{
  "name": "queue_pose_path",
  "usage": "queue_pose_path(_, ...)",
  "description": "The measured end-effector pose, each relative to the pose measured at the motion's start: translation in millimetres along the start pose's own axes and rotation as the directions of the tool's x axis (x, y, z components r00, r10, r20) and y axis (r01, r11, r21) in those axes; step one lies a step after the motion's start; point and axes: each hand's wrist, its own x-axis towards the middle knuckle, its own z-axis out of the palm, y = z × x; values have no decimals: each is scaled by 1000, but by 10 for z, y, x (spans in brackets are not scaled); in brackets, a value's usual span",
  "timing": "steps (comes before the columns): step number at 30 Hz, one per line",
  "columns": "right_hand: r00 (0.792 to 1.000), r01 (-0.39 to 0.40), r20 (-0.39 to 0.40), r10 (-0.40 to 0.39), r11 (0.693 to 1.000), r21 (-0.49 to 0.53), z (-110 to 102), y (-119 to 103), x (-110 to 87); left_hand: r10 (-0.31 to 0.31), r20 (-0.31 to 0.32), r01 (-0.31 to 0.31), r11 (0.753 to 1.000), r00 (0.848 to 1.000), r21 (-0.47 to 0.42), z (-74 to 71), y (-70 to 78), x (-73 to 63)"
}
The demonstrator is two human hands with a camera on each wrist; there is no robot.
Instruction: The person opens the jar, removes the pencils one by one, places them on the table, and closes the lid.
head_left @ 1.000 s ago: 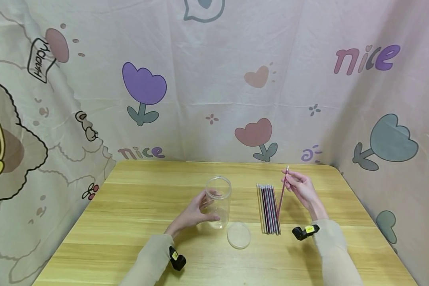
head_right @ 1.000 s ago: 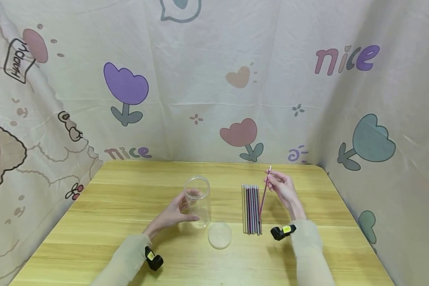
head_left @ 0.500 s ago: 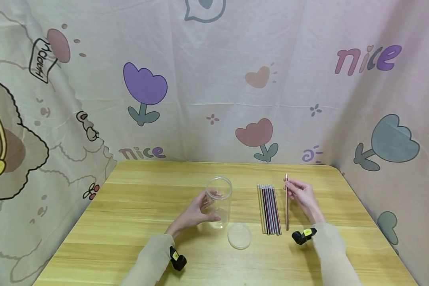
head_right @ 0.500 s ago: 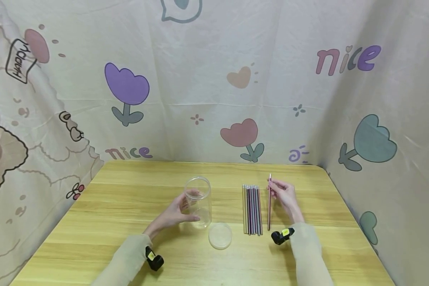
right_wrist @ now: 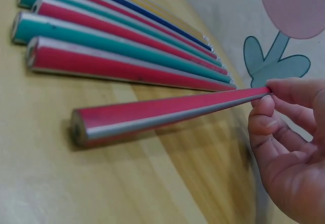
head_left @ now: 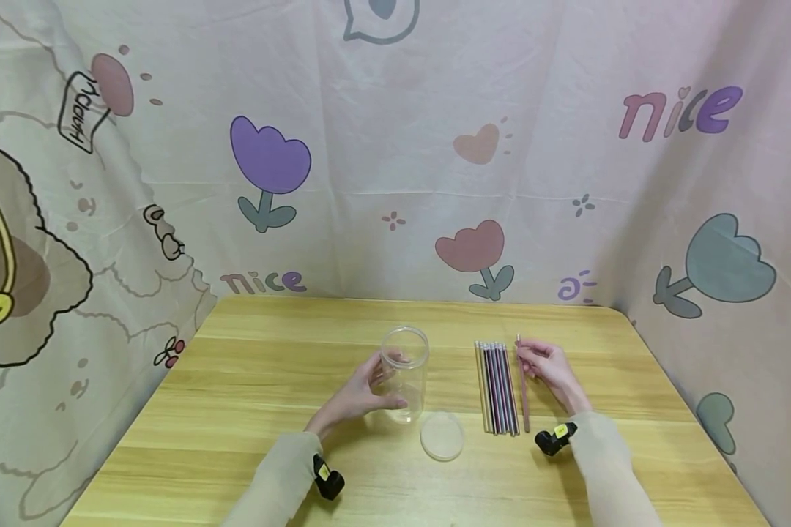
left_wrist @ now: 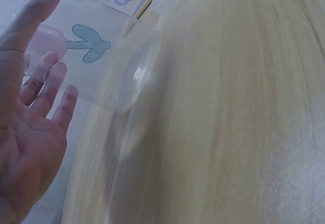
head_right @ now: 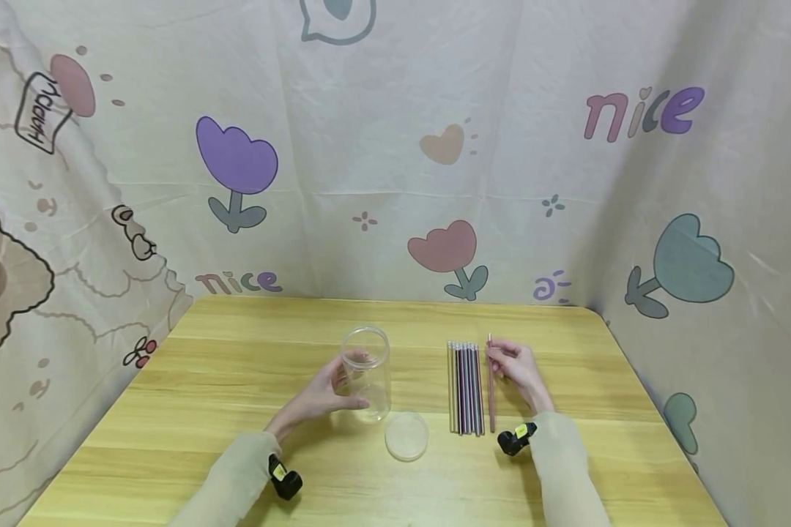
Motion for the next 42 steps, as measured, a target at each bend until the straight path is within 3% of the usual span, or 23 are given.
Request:
queue_pose_path(12,998,10,-58,-17,994,-111,51,44,23,-29,-1,29,1000,1000,4,5,14,-16)
queue_pose_path(26,990,10,-134,-37,981,-195,136,26,22,-8,-3,8,1000,1000,-8,5,22,-2)
queue_pose_path(34,989,18,-145,-44,984,-177,144,54,16,-1,-2,1,1000,1000,2,-3,3,-4)
queue_pose_path(42,993,42,-100,-55,991,-128,118,50,-20,-11,-5,11,1000,1000,1,-1,11,-11)
